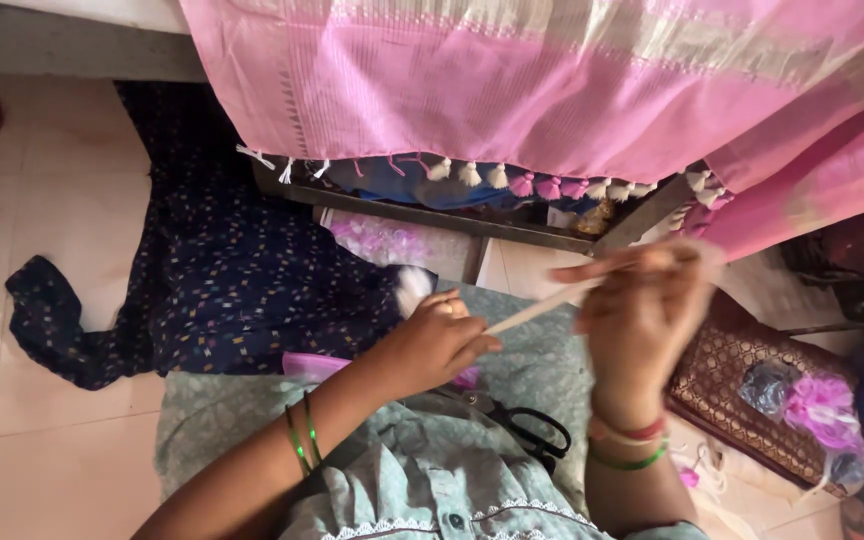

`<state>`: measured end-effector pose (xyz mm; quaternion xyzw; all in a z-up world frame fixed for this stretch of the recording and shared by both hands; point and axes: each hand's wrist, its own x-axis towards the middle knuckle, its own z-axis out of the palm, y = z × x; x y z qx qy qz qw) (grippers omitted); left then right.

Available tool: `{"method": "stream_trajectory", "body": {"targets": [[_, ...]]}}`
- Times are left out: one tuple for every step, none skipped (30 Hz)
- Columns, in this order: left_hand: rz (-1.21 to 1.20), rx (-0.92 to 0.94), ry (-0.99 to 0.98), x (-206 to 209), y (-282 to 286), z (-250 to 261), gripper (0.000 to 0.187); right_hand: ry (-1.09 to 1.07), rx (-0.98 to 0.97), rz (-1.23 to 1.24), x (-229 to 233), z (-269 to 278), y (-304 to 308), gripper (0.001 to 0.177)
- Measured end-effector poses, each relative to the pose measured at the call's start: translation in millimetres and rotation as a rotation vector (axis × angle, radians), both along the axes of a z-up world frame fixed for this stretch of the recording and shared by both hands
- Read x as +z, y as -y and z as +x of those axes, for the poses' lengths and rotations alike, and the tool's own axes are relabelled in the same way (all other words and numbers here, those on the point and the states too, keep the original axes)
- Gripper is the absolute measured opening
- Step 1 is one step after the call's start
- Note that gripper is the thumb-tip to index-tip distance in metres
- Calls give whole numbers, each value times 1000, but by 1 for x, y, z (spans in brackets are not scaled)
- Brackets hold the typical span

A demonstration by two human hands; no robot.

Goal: The recorder is making decorative white tassels and attaching them to the edge of a pink cloth.

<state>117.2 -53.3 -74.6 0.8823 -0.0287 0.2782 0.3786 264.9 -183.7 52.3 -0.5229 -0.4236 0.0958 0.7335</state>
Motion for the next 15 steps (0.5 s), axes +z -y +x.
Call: {"method": "stream_trajectory", "body": {"targets": [[-1, 0, 1, -8, -3, -2, 23, 1, 0, -1, -3, 22, 9, 7], [15, 33, -12, -17, -6, -4, 24, -47, -27, 173, -7, 43, 17, 11], [30, 66, -24, -25, -10, -6, 26, -95, -49, 352, -11, 65, 26, 16], [30, 66, -24, -32, -16, -11, 26, -94, -49, 352, -1, 67, 31, 16], [88, 119, -52, -40, -21, -17, 26, -68, -119, 361, 8, 67, 37, 15], [146, 172, -80, -48, -27, -22, 27, -41, -189, 369, 17, 68, 42, 14], [144, 174, -82, -49, -31, -25, 27, -43, -188, 367, 16, 71, 46, 14], [148, 239, -242, -49, -36, -28, 29, -21, -245, 357, 16, 74, 49, 19], [156, 305, -402, -49, -43, -30, 32, 3, -300, 352, 16, 78, 51, 24], [159, 308, -402, -40, -52, -28, 32, 1, -298, 355, 12, 72, 45, 24], [85, 323, -190, -32, -60, -26, 42, 84, -320, 280, 8, 64, 40, 16], [12, 334, 22, -23, -68, -24, 75, 167, -341, 203, 5, 56, 35, 12], [11, 335, 22, -5, -74, -18, 75, 166, -340, 203, -3, 57, 33, 12], [-325, 310, 82, 12, -80, -11, 86, 278, -291, 36, -10, 57, 31, 11], [-659, 281, 143, 30, -86, -6, 97, 390, -235, -125, -17, 57, 28, 12]]}}
